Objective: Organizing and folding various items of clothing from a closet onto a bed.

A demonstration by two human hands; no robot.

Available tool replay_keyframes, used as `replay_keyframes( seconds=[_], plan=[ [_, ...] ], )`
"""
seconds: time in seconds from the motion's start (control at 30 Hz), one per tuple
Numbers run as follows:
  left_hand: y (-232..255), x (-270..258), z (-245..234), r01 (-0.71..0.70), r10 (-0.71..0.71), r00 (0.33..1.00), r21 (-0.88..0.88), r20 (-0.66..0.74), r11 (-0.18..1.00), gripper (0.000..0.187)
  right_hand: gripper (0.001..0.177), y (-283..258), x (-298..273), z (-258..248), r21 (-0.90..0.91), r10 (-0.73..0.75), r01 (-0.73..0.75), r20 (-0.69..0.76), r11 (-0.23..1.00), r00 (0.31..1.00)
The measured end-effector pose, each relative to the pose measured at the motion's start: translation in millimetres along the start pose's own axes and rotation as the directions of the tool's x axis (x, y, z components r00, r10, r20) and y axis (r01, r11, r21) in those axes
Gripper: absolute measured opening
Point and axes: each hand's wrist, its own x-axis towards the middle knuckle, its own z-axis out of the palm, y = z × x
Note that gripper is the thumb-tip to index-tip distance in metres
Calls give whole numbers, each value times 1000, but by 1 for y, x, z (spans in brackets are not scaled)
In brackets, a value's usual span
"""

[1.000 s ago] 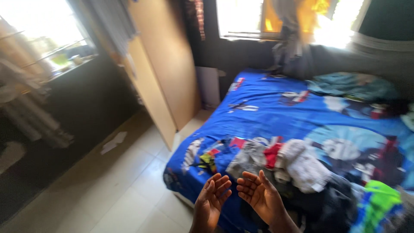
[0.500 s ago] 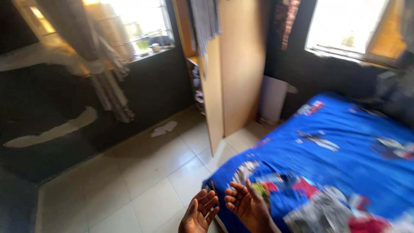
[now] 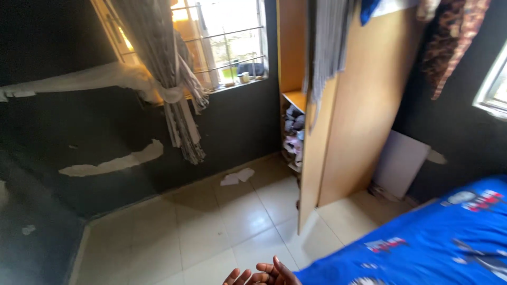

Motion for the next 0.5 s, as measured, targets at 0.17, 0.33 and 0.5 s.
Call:
replay_keyframes(
  seconds=[0.17,0.33,0.5],
  plan=[
    [63,47,-32,80,-88,907,-35,-412,996,66,58,-27,89,24,63,-39,46,-116,997,992],
    [153,151,0,184,-149,883,38,-445,982,65,56,-80,160,87,11,-160,164,-158,986,974],
    [187,214,-28,234,-185,897,74,-401,969,63,54,-107,220,94,33,-265,276,-199,960,943]
  ],
)
